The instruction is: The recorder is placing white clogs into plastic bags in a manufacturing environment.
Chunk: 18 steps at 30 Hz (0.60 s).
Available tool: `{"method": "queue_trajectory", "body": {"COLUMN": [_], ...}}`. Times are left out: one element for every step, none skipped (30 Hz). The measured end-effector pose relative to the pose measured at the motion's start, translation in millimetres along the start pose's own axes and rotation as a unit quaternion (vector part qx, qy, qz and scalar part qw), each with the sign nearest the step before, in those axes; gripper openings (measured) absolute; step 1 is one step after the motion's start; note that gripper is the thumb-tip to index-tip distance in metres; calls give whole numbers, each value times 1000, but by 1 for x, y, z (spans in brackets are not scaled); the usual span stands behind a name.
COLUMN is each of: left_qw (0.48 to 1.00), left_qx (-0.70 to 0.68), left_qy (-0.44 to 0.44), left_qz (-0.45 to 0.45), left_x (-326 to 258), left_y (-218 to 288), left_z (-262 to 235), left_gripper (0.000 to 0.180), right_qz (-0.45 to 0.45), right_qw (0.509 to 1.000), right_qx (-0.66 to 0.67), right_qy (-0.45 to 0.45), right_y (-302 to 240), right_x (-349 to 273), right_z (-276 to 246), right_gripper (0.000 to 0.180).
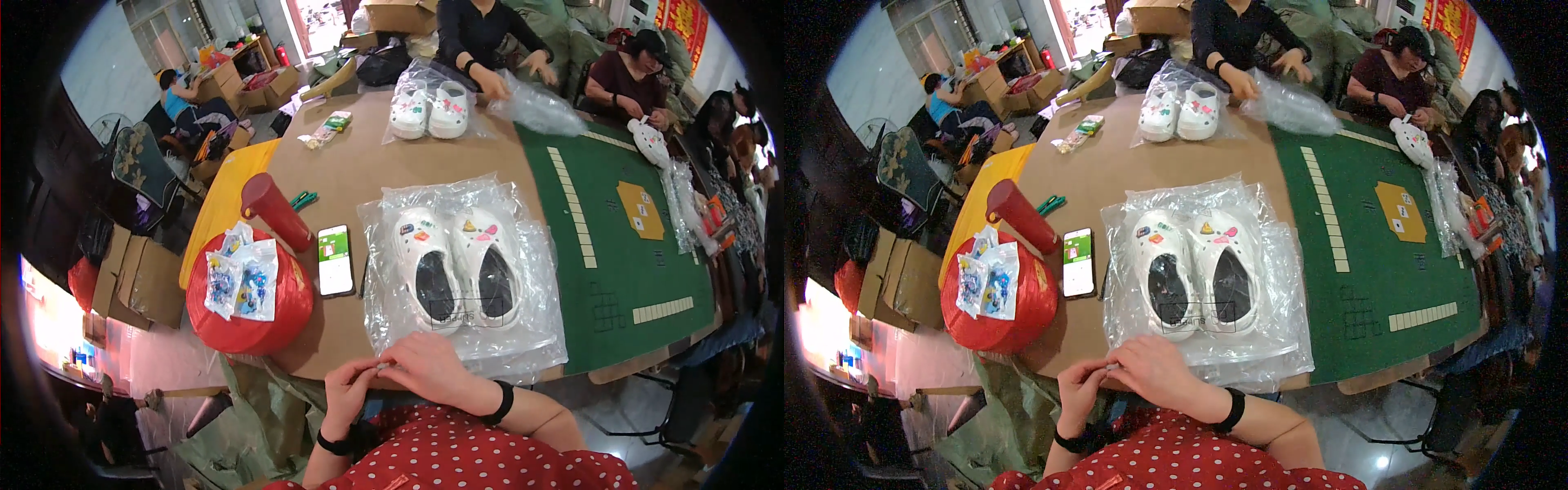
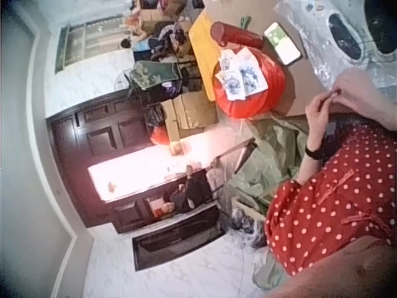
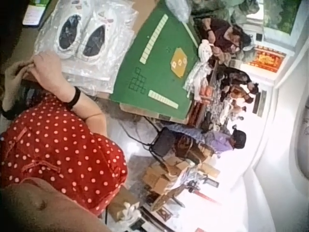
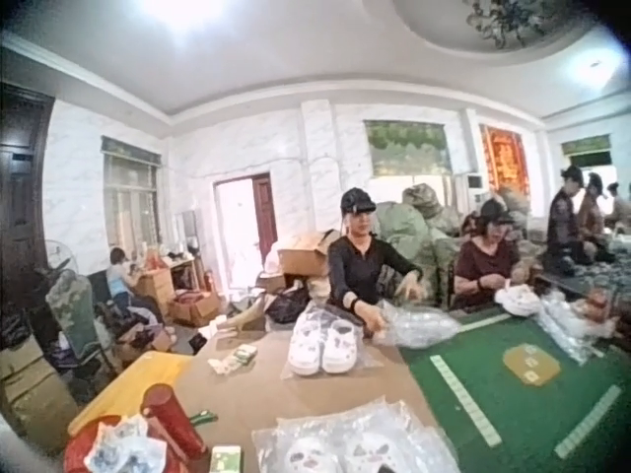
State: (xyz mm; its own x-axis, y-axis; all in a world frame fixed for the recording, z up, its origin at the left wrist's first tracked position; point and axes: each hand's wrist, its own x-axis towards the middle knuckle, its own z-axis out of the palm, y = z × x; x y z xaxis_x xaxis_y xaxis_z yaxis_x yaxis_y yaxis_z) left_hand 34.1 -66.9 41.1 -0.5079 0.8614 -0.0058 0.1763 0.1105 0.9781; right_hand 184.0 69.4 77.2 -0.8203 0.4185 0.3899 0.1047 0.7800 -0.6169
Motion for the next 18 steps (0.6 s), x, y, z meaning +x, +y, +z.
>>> {"method": "queue_trajectory", "body": {"left_qw": [1000, 999, 998, 996, 996, 997, 997, 997, 1000, 996, 996, 996, 995, 995, 995, 996, 996, 995], "left_qx": [-2, -29, -56, -79, -81, -75, -68, -68, -14, 41, 41, 37, 33, 33, 25, 18, 18, 18], "left_qy": [-3, 7, 18, 23, 19, 9, 3, 3, 5, 8, 11, 21, 30, 33, 23, 13, 15, 15], "left_qz": [3, -13, -30, -42, -40, -32, -25, -24, 27, 78, 78, 84, 91, 92, 90, 87, 88, 96], "left_x": [-1, -2, -2, -1, 0, 2, 3, 6, 9, 10, 10, 10, 11, 12, 12, 12, 13, 14], "left_y": [0, -2, -4, -6, -8, -10, -11, -10, -8, -6, -4, -2, 0, 0, -1, -1, 0, 2], "left_z": [0, 0, 1, 2, 3, 3, 2, 1, 0, 0, -1, -1, 0, 0, -1, 0, 0, 0], "left_gripper": [16, 16, 16, 14, 14, 13, 13, 13, 11, 10, 10, 11, 11, 11, 9, 7, 7, 6], "right_qz": [1, 1, 0, -7, -4, -6, -10, -11, -8, -6, -9, -6, -3, -6, -10, -13, -15, -10], "right_qw": [1000, 1000, 999, 998, 998, 998, 998, 998, 999, 999, 999, 1000, 1000, 1000, 1000, 1000, 1000, 1000], "right_qx": [-4, 15, 35, 34, 30, 24, 20, 20, 12, 5, 5, 5, 6, 6, 1, -4, -4, 3], "right_qy": [2, 18, 34, 53, 55, 54, 52, 52, 46, 38, 37, 29, 21, 20, 24, 27, 27, 24], "right_y": [0, 0, 1, 2, 2, 3, 4, 3, 2, 1, 0, -2, -3, -2, -1, 0, 1, 3], "right_x": [-1, -2, -3, -4, -5, -6, -6, -6, -6, -6, -6, -5, -5, -5, -5, -6, -7, -7], "right_z": [1, 3, 6, 11, 13, 13, 14, 14, 13, 12, 10, 8, 7, 7, 7, 8, 10, 11], "right_gripper": [20, 18, 17, 17, 17, 17, 17, 17, 19, 20, 20, 20, 21, 21, 21, 21, 21, 20]}}
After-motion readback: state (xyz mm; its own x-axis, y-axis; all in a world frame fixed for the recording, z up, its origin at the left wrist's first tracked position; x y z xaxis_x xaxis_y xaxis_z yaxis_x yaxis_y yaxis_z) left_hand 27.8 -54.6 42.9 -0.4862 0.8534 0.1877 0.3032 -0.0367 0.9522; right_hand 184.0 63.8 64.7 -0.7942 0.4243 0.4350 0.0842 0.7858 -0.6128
